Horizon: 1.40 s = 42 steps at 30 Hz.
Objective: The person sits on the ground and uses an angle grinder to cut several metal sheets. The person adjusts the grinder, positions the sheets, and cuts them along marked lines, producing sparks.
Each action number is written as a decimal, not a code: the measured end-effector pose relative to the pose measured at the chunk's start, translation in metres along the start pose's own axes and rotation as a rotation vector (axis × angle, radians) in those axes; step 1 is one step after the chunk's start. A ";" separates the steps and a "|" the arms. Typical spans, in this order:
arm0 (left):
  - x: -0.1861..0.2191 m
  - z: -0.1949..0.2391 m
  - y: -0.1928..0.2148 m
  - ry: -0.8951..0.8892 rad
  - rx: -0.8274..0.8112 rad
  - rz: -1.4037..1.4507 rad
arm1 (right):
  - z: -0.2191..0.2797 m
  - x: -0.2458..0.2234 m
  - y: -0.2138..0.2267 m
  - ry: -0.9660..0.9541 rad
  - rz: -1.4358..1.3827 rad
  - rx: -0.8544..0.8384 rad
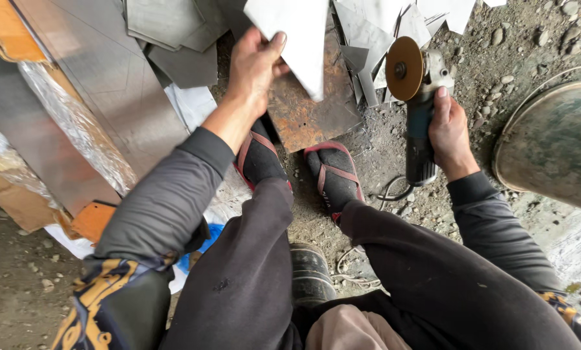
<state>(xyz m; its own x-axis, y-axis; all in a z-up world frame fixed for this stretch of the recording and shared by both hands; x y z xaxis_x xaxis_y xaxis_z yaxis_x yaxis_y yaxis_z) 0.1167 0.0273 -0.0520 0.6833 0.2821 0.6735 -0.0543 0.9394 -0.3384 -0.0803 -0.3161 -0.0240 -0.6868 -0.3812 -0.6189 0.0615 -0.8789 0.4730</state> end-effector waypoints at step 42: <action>-0.073 0.021 -0.017 -0.028 0.299 0.729 | -0.035 -0.047 -0.052 0.087 0.204 0.121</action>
<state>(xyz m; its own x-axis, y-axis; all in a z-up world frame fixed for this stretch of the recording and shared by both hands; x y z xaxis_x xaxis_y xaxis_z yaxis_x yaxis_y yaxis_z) 0.0520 -0.0050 -0.0820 0.3812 0.8484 0.3672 -0.6780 0.5266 -0.5128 -0.0256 -0.2622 -0.0412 -0.6036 -0.5749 -0.5525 0.1015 -0.7427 0.6619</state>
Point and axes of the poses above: each hand's wrist, its own z-axis away from the middle knuckle, its own y-axis out of the back of the hand, x = y × z, the point moved 4 cm from there along -z, towards the middle knuckle, and after that the axes turned 12 degrees about z, right-handed, at the moved point
